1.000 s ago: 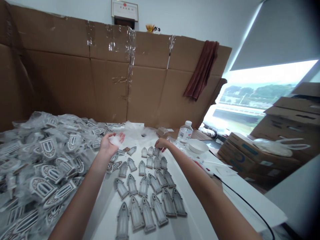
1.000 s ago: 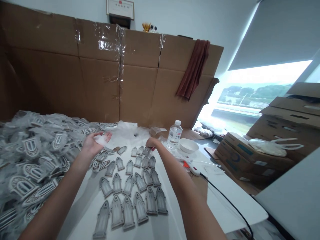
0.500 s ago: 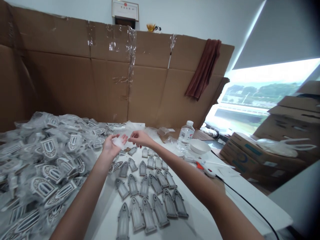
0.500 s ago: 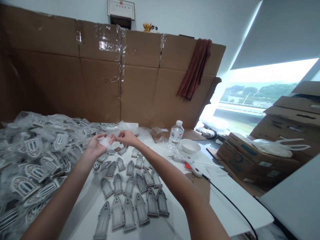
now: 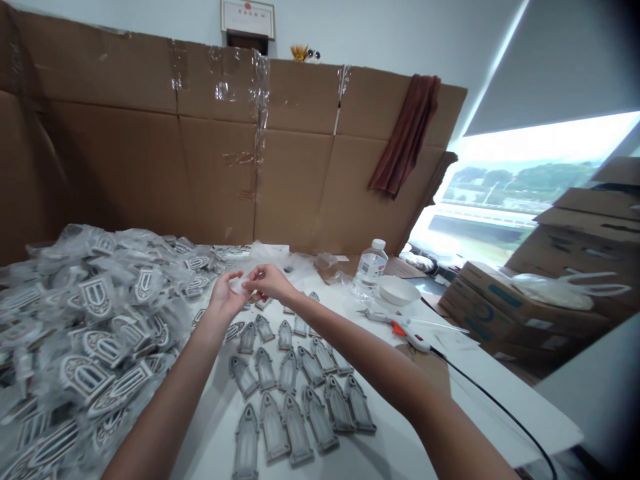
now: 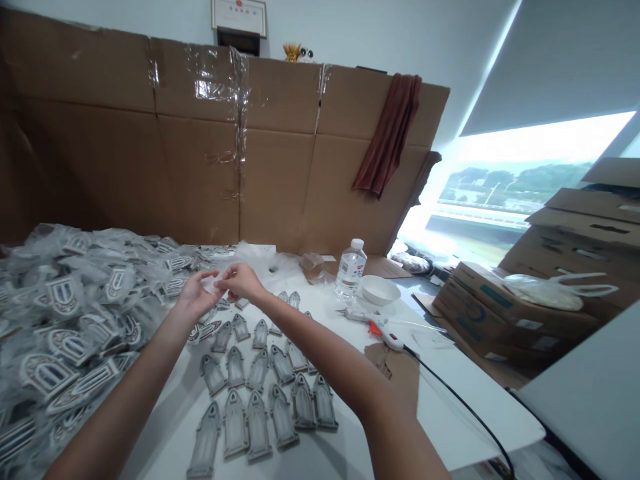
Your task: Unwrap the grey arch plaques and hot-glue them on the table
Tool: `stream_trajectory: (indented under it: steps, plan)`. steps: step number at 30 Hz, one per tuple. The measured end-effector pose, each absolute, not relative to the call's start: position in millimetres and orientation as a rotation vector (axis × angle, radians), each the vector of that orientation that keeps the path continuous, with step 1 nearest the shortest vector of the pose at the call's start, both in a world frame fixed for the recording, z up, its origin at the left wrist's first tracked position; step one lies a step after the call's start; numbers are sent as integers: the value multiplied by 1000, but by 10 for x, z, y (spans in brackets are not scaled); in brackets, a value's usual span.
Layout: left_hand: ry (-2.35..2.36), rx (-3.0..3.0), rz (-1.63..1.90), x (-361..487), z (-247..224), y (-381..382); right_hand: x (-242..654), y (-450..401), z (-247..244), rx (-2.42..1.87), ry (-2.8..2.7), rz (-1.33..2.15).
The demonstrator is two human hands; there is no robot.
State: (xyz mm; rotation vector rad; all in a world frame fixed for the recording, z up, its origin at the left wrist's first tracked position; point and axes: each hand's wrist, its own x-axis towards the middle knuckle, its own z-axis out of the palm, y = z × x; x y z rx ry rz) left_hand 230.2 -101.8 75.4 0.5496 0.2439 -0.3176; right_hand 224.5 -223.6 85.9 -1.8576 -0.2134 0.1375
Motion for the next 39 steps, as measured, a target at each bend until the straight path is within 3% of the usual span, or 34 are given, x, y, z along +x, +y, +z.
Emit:
stream_trajectory:
  steps: [14, 20, 29, 39]
  plan:
    - [253, 517, -300, 2342, 687, -990, 2245, -2341, 1009, -2118, -286, 0]
    - [284, 483, -324, 2297, 741, -972, 2362, -2779, 1082, -2099, -214, 27]
    - [293, 463, -314, 2314, 729, -944, 2577, -3755, 653, -2501, 145, 284]
    - [302, 469, -303, 2265, 779, -953, 2636, -3931, 341, -2550, 178, 418]
